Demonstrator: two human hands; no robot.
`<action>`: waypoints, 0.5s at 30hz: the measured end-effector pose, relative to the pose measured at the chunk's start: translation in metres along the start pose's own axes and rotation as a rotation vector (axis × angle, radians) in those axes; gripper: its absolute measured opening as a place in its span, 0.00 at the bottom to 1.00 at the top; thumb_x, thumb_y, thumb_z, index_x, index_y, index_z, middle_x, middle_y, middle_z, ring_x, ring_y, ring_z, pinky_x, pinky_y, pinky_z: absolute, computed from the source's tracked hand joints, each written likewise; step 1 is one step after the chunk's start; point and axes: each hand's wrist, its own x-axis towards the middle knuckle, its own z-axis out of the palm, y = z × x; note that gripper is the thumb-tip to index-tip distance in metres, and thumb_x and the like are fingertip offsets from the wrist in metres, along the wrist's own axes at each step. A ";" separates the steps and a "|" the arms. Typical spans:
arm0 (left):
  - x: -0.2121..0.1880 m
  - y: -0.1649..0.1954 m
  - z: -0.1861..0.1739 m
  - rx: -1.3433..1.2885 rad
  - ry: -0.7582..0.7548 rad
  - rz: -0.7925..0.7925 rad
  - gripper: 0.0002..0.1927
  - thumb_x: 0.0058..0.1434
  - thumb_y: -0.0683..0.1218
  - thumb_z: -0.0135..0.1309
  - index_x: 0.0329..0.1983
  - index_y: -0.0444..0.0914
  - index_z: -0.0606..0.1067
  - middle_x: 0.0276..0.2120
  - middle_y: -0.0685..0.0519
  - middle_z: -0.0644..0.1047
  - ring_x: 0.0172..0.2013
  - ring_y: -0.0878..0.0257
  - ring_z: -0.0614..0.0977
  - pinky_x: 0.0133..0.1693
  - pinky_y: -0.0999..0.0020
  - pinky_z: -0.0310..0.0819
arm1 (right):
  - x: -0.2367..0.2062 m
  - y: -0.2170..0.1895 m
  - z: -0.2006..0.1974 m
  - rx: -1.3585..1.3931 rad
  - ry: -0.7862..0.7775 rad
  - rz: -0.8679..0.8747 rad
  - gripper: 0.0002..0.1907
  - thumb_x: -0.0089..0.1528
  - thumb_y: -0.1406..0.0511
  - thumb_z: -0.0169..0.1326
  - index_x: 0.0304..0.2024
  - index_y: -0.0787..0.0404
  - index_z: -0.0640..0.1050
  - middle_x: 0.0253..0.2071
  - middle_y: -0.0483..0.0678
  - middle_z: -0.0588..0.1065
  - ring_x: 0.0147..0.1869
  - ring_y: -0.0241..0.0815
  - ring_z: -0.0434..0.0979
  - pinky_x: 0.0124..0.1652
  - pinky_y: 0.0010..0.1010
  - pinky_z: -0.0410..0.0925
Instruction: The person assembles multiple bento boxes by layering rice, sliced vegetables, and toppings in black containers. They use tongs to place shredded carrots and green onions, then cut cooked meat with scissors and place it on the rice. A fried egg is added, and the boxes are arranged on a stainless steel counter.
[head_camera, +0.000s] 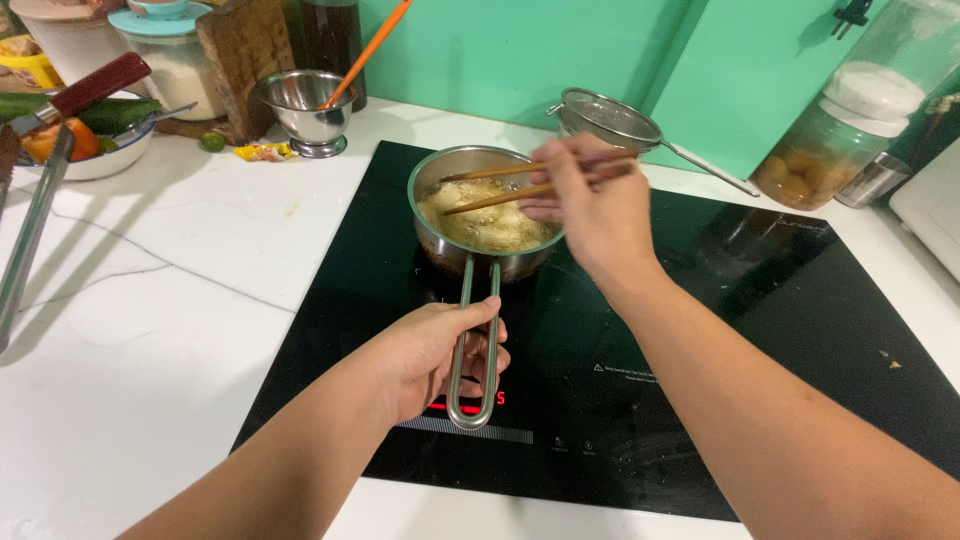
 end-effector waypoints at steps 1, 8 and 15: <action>0.000 0.000 0.000 -0.005 0.002 -0.005 0.19 0.70 0.61 0.45 0.33 0.44 0.74 0.24 0.54 0.79 0.27 0.63 0.80 0.34 0.66 0.73 | 0.000 0.006 -0.003 0.158 0.060 0.035 0.14 0.70 0.62 0.48 0.43 0.67 0.77 0.38 0.55 0.79 0.38 0.44 0.86 0.38 0.31 0.83; -0.002 0.001 0.001 -0.019 -0.006 -0.004 0.19 0.69 0.61 0.46 0.32 0.44 0.74 0.24 0.54 0.79 0.27 0.64 0.81 0.34 0.66 0.72 | 0.003 0.001 -0.021 0.200 0.144 0.072 0.14 0.70 0.62 0.48 0.43 0.70 0.75 0.40 0.57 0.79 0.37 0.45 0.86 0.39 0.31 0.82; -0.005 0.003 0.001 -0.007 -0.001 -0.011 0.19 0.69 0.61 0.45 0.33 0.44 0.74 0.24 0.53 0.79 0.27 0.63 0.81 0.37 0.65 0.73 | 0.005 -0.041 -0.010 -0.263 0.010 0.101 0.12 0.67 0.64 0.48 0.43 0.66 0.77 0.37 0.50 0.80 0.34 0.38 0.87 0.34 0.26 0.78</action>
